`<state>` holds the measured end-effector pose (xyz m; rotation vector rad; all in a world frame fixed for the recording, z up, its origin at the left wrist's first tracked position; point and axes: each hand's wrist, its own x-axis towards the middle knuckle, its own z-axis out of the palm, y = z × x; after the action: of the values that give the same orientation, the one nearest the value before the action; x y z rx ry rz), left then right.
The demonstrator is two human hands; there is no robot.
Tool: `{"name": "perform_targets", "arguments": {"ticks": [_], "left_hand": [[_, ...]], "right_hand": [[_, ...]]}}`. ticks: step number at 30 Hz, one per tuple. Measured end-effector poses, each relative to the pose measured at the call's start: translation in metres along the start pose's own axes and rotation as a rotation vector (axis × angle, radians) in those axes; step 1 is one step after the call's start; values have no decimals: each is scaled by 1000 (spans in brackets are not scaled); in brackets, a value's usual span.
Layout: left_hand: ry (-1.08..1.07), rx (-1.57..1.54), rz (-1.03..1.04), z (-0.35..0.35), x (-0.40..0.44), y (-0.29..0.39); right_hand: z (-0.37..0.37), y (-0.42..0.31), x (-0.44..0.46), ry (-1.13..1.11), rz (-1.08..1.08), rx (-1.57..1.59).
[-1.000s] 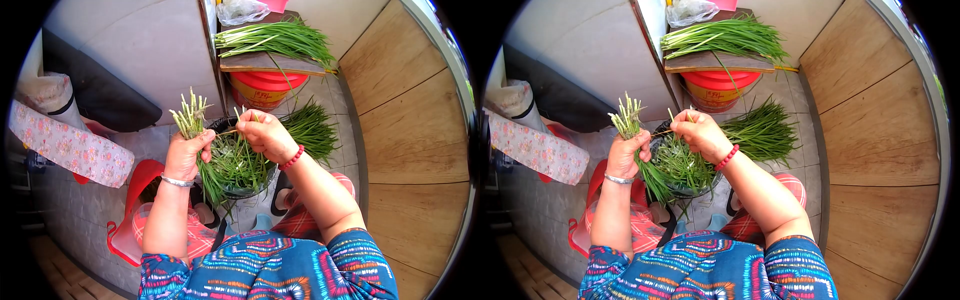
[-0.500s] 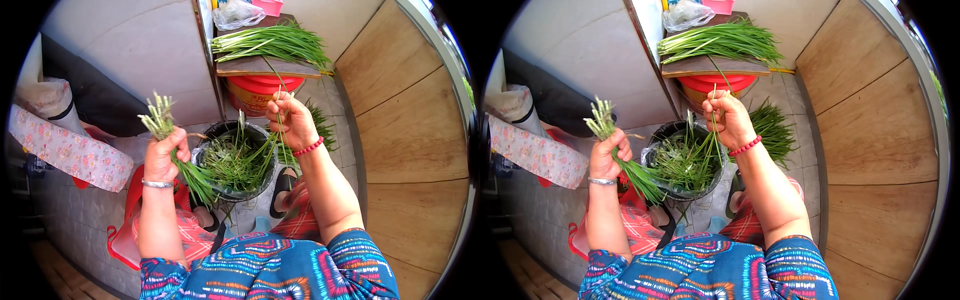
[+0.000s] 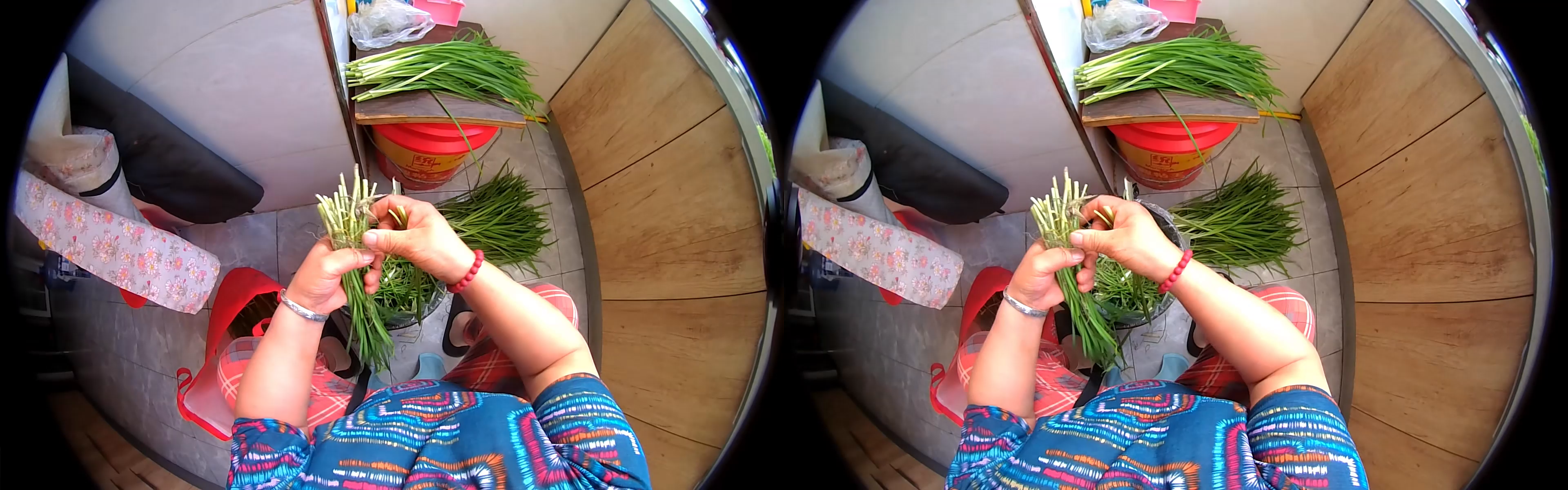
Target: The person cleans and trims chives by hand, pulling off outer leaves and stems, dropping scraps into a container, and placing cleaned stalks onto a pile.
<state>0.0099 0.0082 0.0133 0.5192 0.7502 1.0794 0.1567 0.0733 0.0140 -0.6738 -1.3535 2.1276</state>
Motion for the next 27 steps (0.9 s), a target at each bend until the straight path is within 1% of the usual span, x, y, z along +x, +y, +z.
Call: {"name": "perform_targets", "arguments": {"ticks": [1,3,4,5,6,7,9,11,13,15,17,19,21,23,27], "left_hand": [[1,0,-1,1,1,0],[20,45,28,1,1,-1],[22,-18,23,-7,2,-3],[22,-18,23,-7,1,-2],[85,-43,24,-7,1,0],[148,-68,24,-7,1,1],[121,-86,12,-10,2,2],[203,-142,91,-7,3,1],[231,-144,114,-12,4,0],[279,-111,185,-20,4,0],[311,-70,199,-21,4,4],[337,-42,303,-21,3,9],[389,-110,287,-23,0,16],[391,-110,296,-27,-3,23],[412,-110,386,-31,-6,26]], "right_hand": [[5,-5,-2,-12,40,64],[1,-5,-1,36,30,-5],[0,-4,0,72,-6,-8],[-1,-4,1,108,-42,-11],[1,-13,-2,149,-26,-115],[-1,-14,-2,148,-26,-115],[-4,-14,-2,202,67,-45],[-7,-10,-1,200,64,10],[-10,-11,-2,185,118,139],[-10,-13,-2,184,111,140],[-11,-15,-2,222,117,95],[-13,-17,-2,223,112,89],[-21,-17,-2,218,117,150],[-25,-22,-4,219,125,208],[-30,-17,-3,213,96,267]]}}
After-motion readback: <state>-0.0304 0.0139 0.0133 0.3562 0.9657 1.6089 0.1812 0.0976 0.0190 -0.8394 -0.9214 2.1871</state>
